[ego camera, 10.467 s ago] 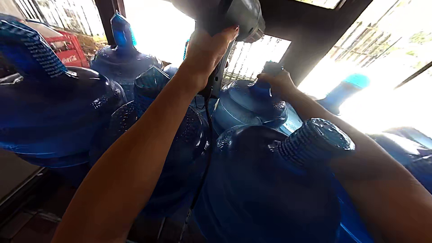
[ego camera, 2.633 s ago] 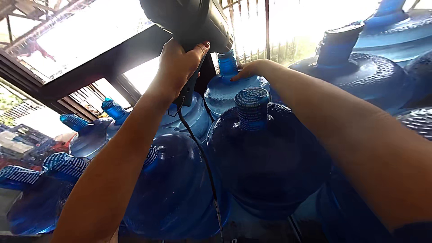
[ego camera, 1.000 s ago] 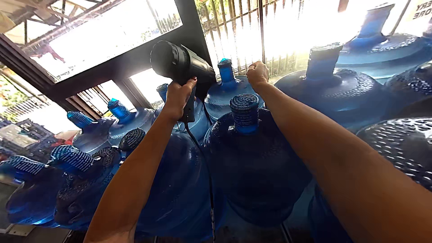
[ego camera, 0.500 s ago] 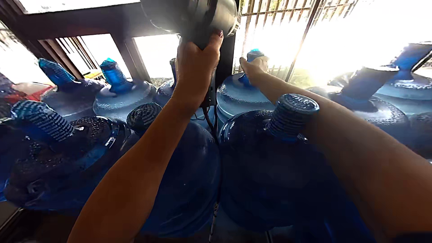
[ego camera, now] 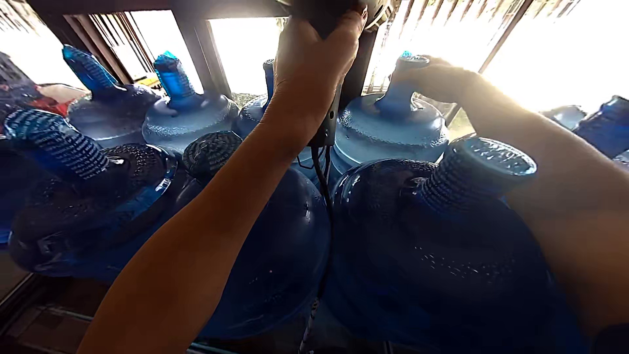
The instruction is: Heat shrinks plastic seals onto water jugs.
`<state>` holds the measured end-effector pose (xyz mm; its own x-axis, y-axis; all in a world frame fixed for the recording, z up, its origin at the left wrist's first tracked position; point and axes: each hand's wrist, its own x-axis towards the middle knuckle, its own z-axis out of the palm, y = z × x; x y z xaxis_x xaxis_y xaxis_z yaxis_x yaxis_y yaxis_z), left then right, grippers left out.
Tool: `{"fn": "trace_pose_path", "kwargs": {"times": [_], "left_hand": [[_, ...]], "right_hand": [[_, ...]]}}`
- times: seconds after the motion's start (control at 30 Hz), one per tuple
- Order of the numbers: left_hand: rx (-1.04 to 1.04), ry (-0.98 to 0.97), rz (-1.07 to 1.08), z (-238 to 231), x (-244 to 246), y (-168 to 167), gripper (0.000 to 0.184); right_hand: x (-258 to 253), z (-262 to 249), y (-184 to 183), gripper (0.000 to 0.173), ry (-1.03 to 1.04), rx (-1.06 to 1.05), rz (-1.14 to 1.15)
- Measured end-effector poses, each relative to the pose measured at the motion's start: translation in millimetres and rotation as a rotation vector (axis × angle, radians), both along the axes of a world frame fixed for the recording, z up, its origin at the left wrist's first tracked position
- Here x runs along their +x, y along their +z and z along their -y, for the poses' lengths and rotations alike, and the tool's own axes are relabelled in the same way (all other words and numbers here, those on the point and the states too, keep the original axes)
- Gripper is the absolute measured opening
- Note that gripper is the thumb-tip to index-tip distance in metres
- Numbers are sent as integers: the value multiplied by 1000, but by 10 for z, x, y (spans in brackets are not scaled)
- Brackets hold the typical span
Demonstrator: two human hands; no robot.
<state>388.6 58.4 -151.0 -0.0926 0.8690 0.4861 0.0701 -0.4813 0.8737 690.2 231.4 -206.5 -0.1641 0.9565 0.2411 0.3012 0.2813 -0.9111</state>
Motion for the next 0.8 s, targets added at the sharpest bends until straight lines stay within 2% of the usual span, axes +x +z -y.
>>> {"fn": "trace_pose_path", "kwargs": {"times": [0.1, 0.17, 0.23, 0.33, 0.37, 0.43, 0.5, 0.53, 0.7, 0.8], "left_hand": [[-116, -33, 18, -13, 9, -16, 24], [-210, -72, 42, -32, 27, -36, 23], [-289, -108, 51, -66, 35, -57, 26], [-347, -151, 39, -79, 47, -80, 28], [-357, -159, 34, -81, 44, -87, 28], [-367, -160, 34, -88, 46, -98, 28], [-389, -164, 39, -91, 46, -99, 29], [-401, -171, 41, -95, 46, -101, 28], [-408, -179, -17, -123, 62, -149, 22], [-335, -100, -88, -91, 64, -110, 25]], "right_hand": [[-16, 62, 36, 22, 50, -39, 32], [-66, 199, 101, 22, 6, -69, 122], [-103, 351, 214, 30, -102, -128, 313], [-37, 508, 367, 54, -199, -214, 546], [-32, 562, 419, 57, -222, -242, 602], [0, 607, 492, 49, -267, -244, 684], [144, 480, 488, 34, -318, -215, 695], [167, 458, 510, 34, -339, -229, 695], [-53, 575, 539, 39, -431, -288, 820], [-283, 535, 324, 56, -464, -223, 830]]}}
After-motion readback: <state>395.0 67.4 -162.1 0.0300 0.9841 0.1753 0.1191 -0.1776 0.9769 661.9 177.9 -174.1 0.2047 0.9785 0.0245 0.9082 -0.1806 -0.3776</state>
